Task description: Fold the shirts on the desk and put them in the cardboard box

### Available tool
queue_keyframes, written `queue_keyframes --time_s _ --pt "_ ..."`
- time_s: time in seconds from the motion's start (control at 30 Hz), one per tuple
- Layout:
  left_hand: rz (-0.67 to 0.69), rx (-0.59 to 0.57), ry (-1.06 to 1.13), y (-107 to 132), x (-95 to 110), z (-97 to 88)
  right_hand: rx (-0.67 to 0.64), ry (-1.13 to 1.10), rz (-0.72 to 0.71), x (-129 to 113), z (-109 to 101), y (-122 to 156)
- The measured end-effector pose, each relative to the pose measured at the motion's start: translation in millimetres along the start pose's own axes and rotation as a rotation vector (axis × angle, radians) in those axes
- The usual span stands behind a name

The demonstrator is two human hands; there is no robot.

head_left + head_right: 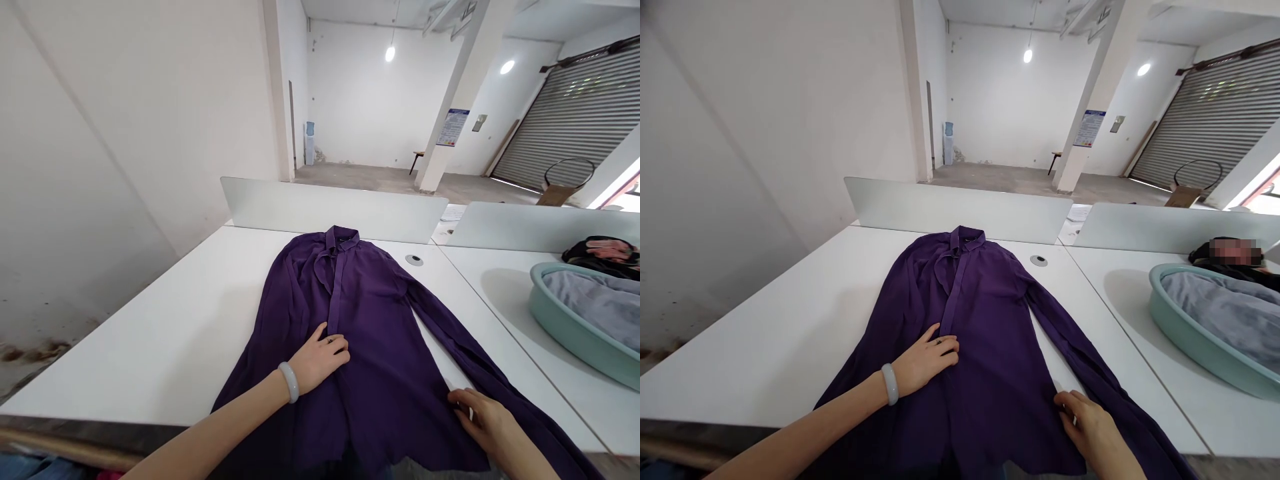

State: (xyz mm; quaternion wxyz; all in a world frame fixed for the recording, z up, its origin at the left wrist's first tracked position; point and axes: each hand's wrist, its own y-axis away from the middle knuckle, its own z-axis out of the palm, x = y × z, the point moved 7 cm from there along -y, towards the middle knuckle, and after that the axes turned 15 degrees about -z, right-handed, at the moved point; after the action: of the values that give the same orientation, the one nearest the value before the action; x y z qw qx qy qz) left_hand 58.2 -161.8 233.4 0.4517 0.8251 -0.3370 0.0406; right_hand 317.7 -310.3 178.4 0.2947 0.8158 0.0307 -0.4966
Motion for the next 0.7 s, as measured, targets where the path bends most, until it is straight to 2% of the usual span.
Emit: queue_keyframes --time_s 0.13,0.23,0.3,0.37,0.5,0.6,0.7 --pt "-0.015 -0.004 0.029 5.4 0.1 -2.4 0.008 -0.056 -0.013 4.7 -0.2 19.2" --pt "-0.010 0.023 0.018 10.9 4.0 -5.6 0.070 0.001 -0.010 3.5 1.2 30.9" --pt "0.017 0.038 0.001 17.2 13.8 -9.0 0.172 0.075 -0.029 -9.5 -0.1 31.9" --pt "0.062 0.040 0.000 27.0 29.6 -12.3 0.248 0.103 -0.108 -32.3 2.7 27.4" --pt "0.131 0.083 0.013 54.8 64.8 -15.0 0.153 0.046 -0.292 -70.4 28.6 17.2" --pt "0.129 0.218 0.002 77.8 80.1 -11.2 0.119 0.045 -0.287 -72.0 43.5 21.2" --pt "0.115 0.326 0.012 98.1 83.7 0.5 0.114 0.039 -0.249 -65.0 49.0 27.3"
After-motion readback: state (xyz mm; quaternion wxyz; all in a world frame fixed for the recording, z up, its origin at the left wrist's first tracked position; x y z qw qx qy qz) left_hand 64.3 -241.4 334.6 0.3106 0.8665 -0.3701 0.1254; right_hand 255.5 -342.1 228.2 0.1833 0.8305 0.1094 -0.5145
